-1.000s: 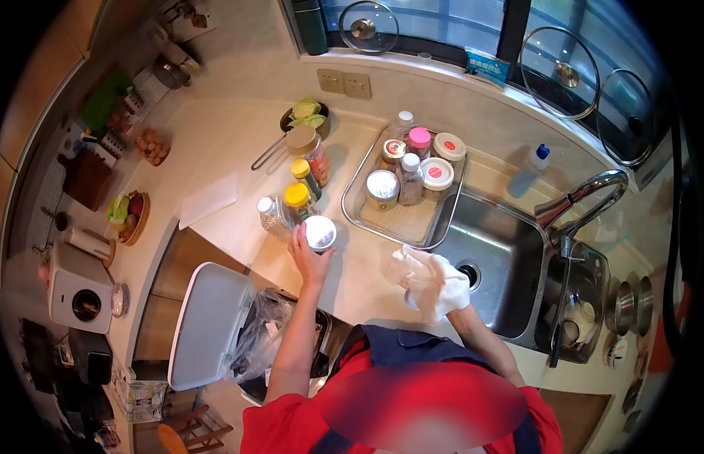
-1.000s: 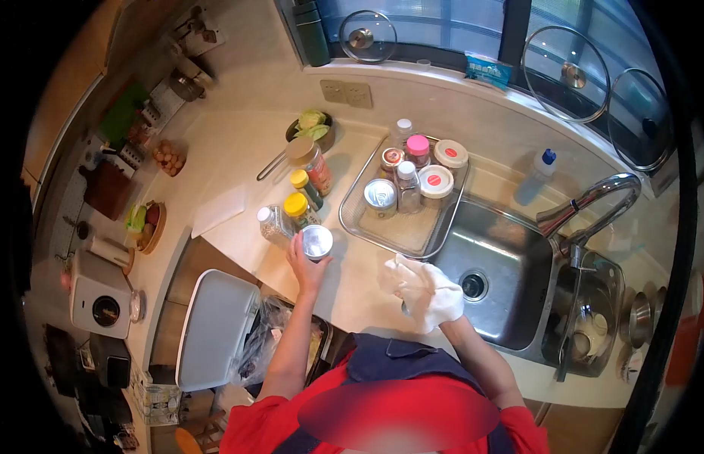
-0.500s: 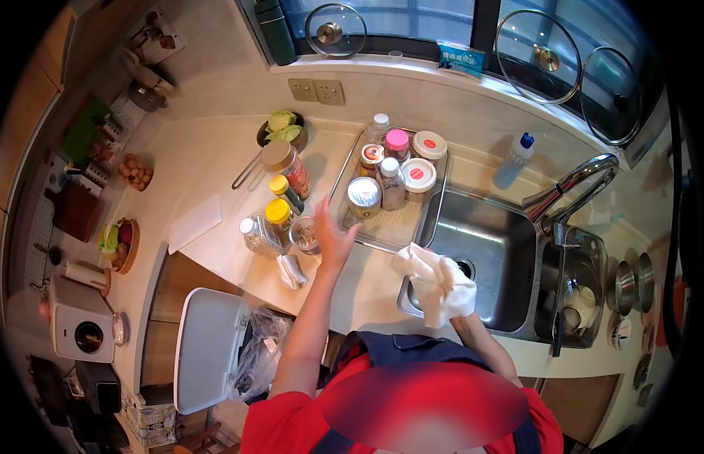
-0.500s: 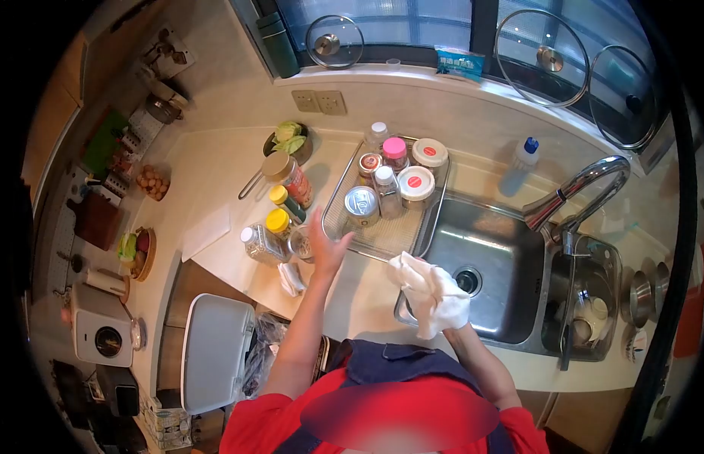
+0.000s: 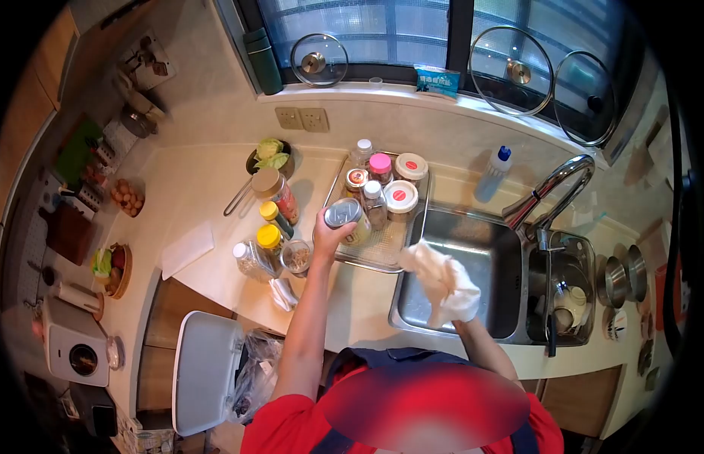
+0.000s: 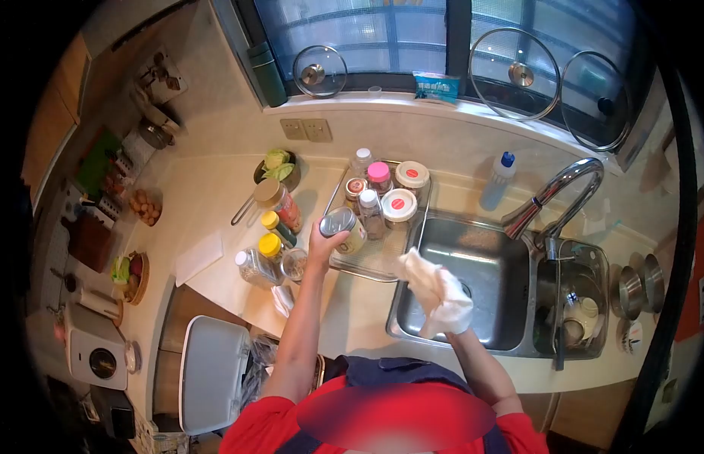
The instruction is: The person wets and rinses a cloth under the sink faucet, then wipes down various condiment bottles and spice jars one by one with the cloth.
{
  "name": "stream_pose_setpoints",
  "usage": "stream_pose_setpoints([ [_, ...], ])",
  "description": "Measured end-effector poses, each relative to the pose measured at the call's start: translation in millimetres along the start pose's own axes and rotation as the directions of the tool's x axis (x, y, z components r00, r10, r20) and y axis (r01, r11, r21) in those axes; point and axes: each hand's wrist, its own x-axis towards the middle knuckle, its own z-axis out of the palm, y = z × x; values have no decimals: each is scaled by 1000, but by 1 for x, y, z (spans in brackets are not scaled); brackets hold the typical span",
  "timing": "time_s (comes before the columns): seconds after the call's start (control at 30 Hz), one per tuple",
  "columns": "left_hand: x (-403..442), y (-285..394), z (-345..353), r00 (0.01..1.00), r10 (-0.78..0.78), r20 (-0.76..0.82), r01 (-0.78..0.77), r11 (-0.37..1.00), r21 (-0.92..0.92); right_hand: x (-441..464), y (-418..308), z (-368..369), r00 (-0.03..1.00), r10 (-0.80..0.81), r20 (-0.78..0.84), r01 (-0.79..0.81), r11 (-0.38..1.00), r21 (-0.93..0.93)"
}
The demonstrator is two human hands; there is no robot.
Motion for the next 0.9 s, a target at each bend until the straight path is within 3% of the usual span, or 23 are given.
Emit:
stream_pose_setpoints([
  [0.03, -13, 20, -5, 993, -28, 112, 54, 970, -236, 7, 2, -2, 996, -79, 33, 82, 994, -74],
  [0.07, -26, 38, -10, 971, -17, 240, 73, 972, -224, 14, -10, 8, 990, -120, 71, 132, 972, -192],
  [0.1, -36, 48, -12, 971, -21, 236, 75, 972, -222, 22, -22, 18, 981, -160, 109, 187, 934, -306],
  [0.13, -46, 54, -10, 919, 31, 393, 99, 947, -306, 30, -34, 28, 969, -200, 147, 243, 879, -409],
  [0.2, -57, 60, -1, 788, 150, 598, 121, 914, -388, 40, -45, 55, 948, -186, 258, 270, 899, -344],
  [0.23, -62, 55, 1, 778, 156, 609, 127, 910, -395, 44, -61, 75, 875, -184, 449, 428, 728, -535],
  [0.3, -75, 45, 7, 716, 2, 698, 360, 856, -372, 49, -81, 104, 552, -15, 834, 782, 358, -511],
  [0.33, -73, 46, 12, 661, 30, 750, 430, 804, -411, 50, -78, 105, 586, 35, 810, 787, 213, -579],
  [0.37, -76, 56, 20, 655, 46, 755, 427, 801, -419, 51, -84, 104, 588, 39, 808, 788, 196, -583],
  [0.43, -94, 71, 35, 591, -28, 806, 570, 722, -393, 46, -97, 102, 516, 208, 831, 797, 239, -555],
  [0.5, -96, 75, 47, 559, 15, 829, 549, 743, -383, 43, -116, 105, 487, 257, 835, 816, 208, -540],
  [0.57, -98, 84, 54, 530, -4, 848, 700, 566, -435, 43, -125, 98, 471, 258, 844, 794, 293, -533],
  [0.63, -103, 62, 56, 530, 32, 847, 633, 650, -420, 41, -122, 89, 502, 186, 845, 783, 317, -535],
  [0.7, -110, 57, 62, 563, -116, 818, 609, 727, -316, 43, -113, 74, 526, 117, 843, 773, 348, -530],
  [0.73, -117, 60, 73, 667, -127, 734, 551, 748, -371, 44, -106, 62, 682, 94, 726, 615, 463, -638],
  [0.77, -119, 66, 80, 671, -137, 729, 551, 749, -367, 44, -98, 52, 810, 98, 578, 428, 574, -698],
  [0.8, -118, 71, 87, 742, -198, 640, 527, 762, -376, 42, -88, 48, 876, -11, 482, 360, 682, -637],
  [0.83, -119, 74, 94, 803, -253, 540, 501, 776, -383, 41, -82, 38, 873, -8, 487, 357, 691, -629],
  [0.9, -123, 74, 105, 847, -276, 455, 457, 815, -356, 48, -69, 17, 945, 76, 317, 133, 797, -589],
])
